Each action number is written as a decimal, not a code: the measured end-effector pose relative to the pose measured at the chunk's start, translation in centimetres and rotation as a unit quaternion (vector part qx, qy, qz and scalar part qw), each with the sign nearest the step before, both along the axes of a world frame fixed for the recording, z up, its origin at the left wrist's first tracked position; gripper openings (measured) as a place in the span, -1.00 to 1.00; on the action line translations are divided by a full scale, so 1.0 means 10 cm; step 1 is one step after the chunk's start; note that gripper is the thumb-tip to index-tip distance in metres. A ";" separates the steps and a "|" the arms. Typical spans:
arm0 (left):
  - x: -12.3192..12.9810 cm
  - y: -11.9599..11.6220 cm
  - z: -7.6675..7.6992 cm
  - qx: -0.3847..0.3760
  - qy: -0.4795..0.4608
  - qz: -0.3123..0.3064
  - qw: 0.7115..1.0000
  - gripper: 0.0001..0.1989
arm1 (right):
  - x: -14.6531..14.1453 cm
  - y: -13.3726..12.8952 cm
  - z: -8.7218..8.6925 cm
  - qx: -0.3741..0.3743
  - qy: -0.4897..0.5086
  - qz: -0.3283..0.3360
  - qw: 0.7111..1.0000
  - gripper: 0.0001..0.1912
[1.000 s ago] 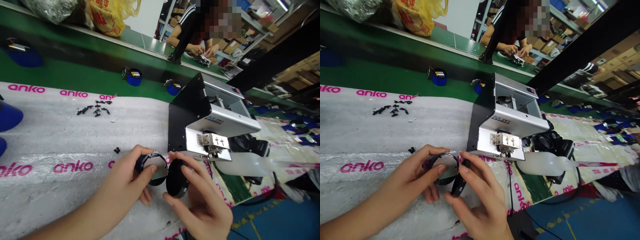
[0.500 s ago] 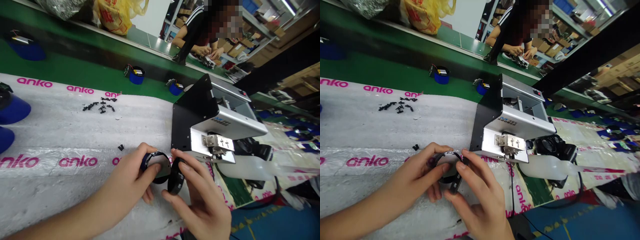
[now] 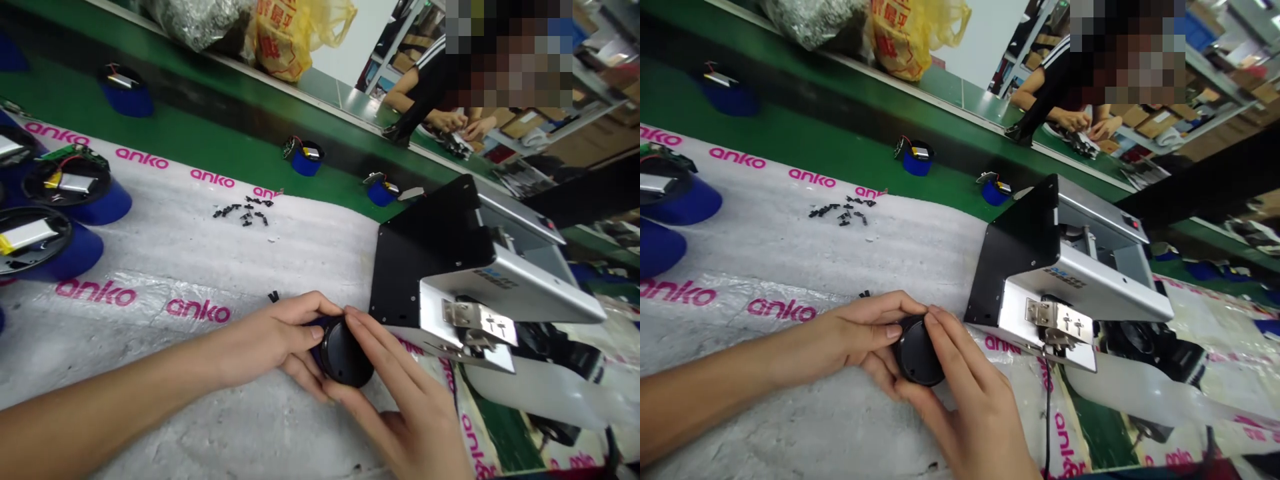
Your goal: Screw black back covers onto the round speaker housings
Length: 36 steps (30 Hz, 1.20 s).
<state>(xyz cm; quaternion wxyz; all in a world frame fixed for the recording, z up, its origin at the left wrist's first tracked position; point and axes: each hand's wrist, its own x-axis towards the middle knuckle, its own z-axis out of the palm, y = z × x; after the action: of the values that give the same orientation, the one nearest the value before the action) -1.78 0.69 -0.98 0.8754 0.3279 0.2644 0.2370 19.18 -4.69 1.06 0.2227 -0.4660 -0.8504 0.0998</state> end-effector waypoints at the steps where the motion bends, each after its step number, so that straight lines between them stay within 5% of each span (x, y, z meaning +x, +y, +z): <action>1: 0.00 0.00 0.00 -0.005 -0.005 0.001 1.000 -0.77 | 0.00 -0.01 0.00 -0.003 -0.004 -0.001 1.000 -0.44; 17: -0.03 0.03 0.07 -0.049 0.001 -0.010 0.999 -0.57 | 0.00 0.00 0.10 -0.019 -0.066 -0.010 0.998 -0.35; 21: -0.09 -0.01 0.07 0.024 0.022 -0.033 0.999 -0.39 | 0.01 0.00 0.13 -0.030 -0.091 -0.027 0.995 -0.36; 26: -0.02 -0.10 0.16 0.178 0.162 0.014 0.971 -0.71 | -0.05 0.06 0.15 -0.024 -0.099 -0.015 0.995 -0.38; 30: 0.19 -0.18 0.18 0.196 0.226 0.077 0.951 -0.85 | -0.04 -0.10 -0.01 -0.003 0.006 -0.038 0.999 -0.45; 32: 0.25 -0.20 0.17 0.161 0.225 0.070 0.958 -0.82 | 0.08 -0.24 -0.14 0.116 0.168 -0.121 0.971 -0.58; 34: 0.28 -0.19 0.19 0.117 0.233 0.056 0.964 -0.75 | 0.30 -0.34 -0.22 0.250 0.327 -0.243 0.878 -0.60; 36: 0.27 -0.17 0.22 0.091 0.246 0.049 0.964 -0.67 | 0.60 -0.40 -0.22 0.270 0.428 -0.364 0.782 -0.57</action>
<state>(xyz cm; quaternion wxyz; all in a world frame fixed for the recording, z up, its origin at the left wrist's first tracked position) 0.95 -1.03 1.18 0.7369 0.4413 0.4646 0.2151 25.21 -8.70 -1.14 0.7007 -0.5710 -0.4266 -0.0334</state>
